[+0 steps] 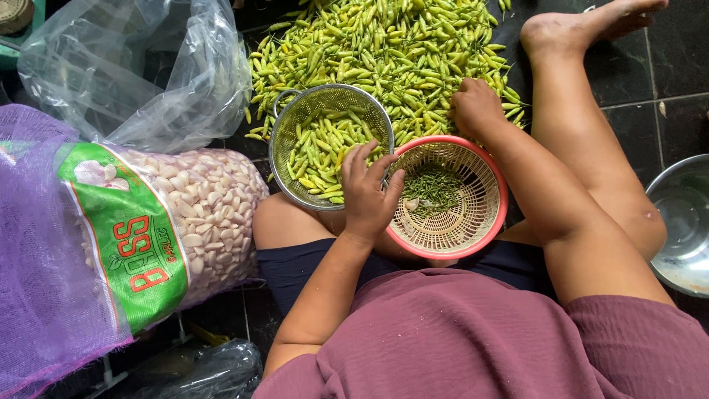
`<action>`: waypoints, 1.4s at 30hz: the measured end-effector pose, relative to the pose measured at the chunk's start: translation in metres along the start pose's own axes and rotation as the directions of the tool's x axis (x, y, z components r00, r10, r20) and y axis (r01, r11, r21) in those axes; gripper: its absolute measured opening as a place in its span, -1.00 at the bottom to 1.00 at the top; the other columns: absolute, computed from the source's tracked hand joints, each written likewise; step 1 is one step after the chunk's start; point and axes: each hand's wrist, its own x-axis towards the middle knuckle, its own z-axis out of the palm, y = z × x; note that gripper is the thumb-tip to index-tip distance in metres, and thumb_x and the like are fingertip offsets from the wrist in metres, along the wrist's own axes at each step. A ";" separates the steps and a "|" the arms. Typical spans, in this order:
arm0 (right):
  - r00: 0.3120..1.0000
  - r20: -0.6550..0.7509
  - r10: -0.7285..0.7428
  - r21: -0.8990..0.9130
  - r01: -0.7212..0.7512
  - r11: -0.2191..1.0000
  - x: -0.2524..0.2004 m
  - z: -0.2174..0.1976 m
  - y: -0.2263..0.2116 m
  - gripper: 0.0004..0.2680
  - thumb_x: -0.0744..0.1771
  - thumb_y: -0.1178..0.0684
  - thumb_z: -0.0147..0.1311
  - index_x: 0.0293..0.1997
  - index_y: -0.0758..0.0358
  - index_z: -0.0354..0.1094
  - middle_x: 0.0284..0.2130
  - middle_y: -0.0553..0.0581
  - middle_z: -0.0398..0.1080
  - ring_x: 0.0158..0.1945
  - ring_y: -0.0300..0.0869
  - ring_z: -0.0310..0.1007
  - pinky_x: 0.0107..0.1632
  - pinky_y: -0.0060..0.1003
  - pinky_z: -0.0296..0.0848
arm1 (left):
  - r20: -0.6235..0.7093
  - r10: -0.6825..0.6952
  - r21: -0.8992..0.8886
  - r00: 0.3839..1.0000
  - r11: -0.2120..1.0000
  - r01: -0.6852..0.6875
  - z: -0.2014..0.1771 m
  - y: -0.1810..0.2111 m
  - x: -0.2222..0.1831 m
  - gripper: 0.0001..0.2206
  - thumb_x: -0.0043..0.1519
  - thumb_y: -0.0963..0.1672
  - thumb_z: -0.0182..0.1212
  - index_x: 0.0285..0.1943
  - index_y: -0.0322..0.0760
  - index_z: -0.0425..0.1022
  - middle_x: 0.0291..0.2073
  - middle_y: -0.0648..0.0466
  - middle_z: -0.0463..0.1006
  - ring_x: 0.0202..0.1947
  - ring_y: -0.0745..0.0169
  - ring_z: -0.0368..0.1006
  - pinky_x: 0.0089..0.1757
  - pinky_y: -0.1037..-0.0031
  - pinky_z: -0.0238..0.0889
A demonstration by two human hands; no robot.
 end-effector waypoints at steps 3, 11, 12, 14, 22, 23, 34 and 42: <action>0.996 0.056 0.072 0.075 -0.076 0.994 0.000 -0.004 0.009 -0.83 0.28 -0.14 0.31 -0.22 0.08 0.61 -0.18 0.11 0.41 -0.08 0.11 0.47 -0.15 0.05 0.57 | -0.033 0.044 -0.073 0.999 0.996 -0.046 0.009 -0.007 -0.004 -0.80 0.29 -0.07 0.30 0.05 -0.12 0.56 0.21 -0.05 0.41 0.27 -0.28 0.30 0.22 -0.08 0.14; 0.944 0.326 -0.044 0.723 -0.220 0.655 -0.081 -0.189 -0.099 -0.92 0.33 0.04 0.26 -0.22 0.18 0.59 -0.52 0.18 0.54 -0.36 -0.01 0.48 -0.16 -0.08 0.40 | 0.344 -0.414 -0.718 0.843 0.463 0.520 0.060 -0.007 -0.013 -0.48 0.23 -0.07 0.43 0.34 -0.34 0.41 -0.08 -0.08 0.59 -0.10 0.24 0.56 -0.15 0.54 0.48; 0.930 0.361 -0.067 0.744 -0.245 0.621 -0.090 -0.197 -0.109 -0.94 0.33 0.09 0.23 -0.25 0.16 0.61 -0.59 0.12 0.53 -0.44 -0.12 0.41 -0.19 -0.20 0.37 | 0.383 -0.421 -0.770 0.822 0.345 0.536 0.068 -0.009 -0.016 -0.53 0.25 -0.09 0.42 0.31 -0.33 0.42 -0.17 -0.03 0.62 -0.15 0.24 0.62 -0.23 0.62 0.49; 0.941 0.331 -0.067 0.765 -0.227 0.603 -0.103 -0.179 -0.111 -0.94 0.33 0.08 0.23 -0.23 0.15 0.60 -0.53 0.13 0.56 -0.37 -0.09 0.50 -0.18 -0.18 0.41 | 0.402 -0.438 -0.790 0.804 0.278 0.547 0.075 -0.017 -0.026 -0.56 0.25 -0.11 0.42 0.26 -0.36 0.43 -0.21 -0.03 0.63 -0.18 0.26 0.63 -0.27 0.66 0.49; 0.932 0.340 -0.128 0.736 -0.179 0.653 -0.117 -0.159 -0.115 -0.92 0.32 0.04 0.16 -0.27 0.13 0.57 -0.42 0.16 0.60 -0.19 0.11 0.60 -0.11 -0.07 0.47 | 0.398 -0.429 -0.744 0.811 0.366 0.559 0.068 -0.018 -0.042 -0.71 0.17 -0.14 0.49 0.02 -0.30 0.58 -0.34 0.12 0.61 -0.31 0.44 0.58 -0.35 0.70 0.54; 0.929 0.362 -0.075 0.640 -0.189 0.745 -0.116 -0.156 -0.115 -0.87 0.33 -0.05 0.14 -0.31 0.09 0.54 -0.43 0.15 0.58 -0.18 0.13 0.58 -0.13 -0.01 0.47 | 0.232 -0.362 -0.688 0.903 0.596 0.415 0.065 -0.012 -0.042 -0.77 0.13 -0.16 0.51 -0.08 -0.27 0.63 -0.37 0.09 0.60 -0.34 0.39 0.57 -0.37 0.67 0.50; 0.948 0.251 -0.194 0.853 -0.121 0.508 -0.128 -0.153 -0.128 -0.82 0.40 0.00 0.05 -0.07 0.26 0.54 -0.27 0.34 0.57 -0.09 0.17 0.57 0.00 0.05 0.45 | 0.145 -0.481 -0.791 0.865 0.468 0.393 0.059 -0.007 -0.041 -0.81 0.22 -0.20 0.42 -0.04 -0.34 0.58 -0.36 0.04 0.64 -0.33 0.41 0.57 -0.24 0.62 0.47; 0.918 0.387 -0.085 0.457 -0.111 0.882 -0.129 -0.141 -0.129 -0.79 0.37 -0.11 0.00 -0.25 0.20 0.43 -0.40 0.33 0.52 -0.18 0.31 0.52 -0.20 0.22 0.43 | -0.262 0.239 -0.125 0.935 0.952 -0.278 0.039 0.013 -0.029 -0.86 0.16 -0.19 0.42 -0.14 -0.09 0.67 -0.31 0.23 0.58 -0.29 0.28 0.55 -0.18 0.48 0.45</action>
